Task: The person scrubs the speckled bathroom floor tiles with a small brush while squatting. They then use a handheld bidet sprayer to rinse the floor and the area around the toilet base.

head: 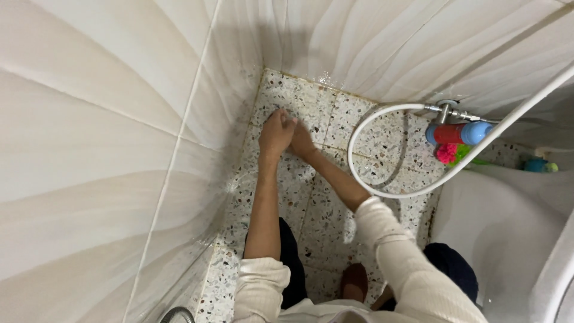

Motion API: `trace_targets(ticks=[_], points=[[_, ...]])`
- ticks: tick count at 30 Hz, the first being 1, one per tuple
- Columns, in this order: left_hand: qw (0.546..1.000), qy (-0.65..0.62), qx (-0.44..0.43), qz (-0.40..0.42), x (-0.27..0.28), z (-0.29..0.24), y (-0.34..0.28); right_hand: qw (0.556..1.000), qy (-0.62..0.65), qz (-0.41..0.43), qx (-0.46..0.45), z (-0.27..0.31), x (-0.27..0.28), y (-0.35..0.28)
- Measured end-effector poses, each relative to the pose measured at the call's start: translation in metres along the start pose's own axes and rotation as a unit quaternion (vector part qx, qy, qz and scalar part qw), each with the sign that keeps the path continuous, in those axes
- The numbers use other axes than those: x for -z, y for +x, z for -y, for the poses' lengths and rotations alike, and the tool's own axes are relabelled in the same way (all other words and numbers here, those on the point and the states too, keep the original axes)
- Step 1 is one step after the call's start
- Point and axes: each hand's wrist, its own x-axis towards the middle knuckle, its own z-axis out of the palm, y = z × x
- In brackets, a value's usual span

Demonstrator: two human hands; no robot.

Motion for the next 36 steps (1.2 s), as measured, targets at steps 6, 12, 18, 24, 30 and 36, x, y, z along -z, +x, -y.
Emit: trace_targets(ticks=[6,12,18,24,30,36], points=[[1.000,-0.011,-0.002,-0.007,0.006,0.000,-0.007,0.968,-0.190,0.152,0.060,0.089,0.065,0.036],[1.000,-0.006,0.023,0.017,0.012,-0.009,-0.004,0.972,-0.189,0.017,0.141,-0.003,-0.050,0.072],[0.999,0.011,0.027,0.031,0.003,-0.005,-0.004,0.961,-0.261,0.055,0.079,0.018,-0.033,0.113],[1.000,-0.001,0.008,0.016,-0.004,0.010,0.006,0.984,-0.163,-0.030,0.073,0.044,0.093,0.024],[1.000,0.000,-0.013,0.007,-0.024,0.008,0.014,0.964,-0.218,-0.145,-0.040,-0.005,0.108,-0.040],[0.997,-0.022,0.026,0.076,-0.028,-0.006,0.007,0.981,-0.155,0.026,0.113,-0.022,0.108,-0.059]])
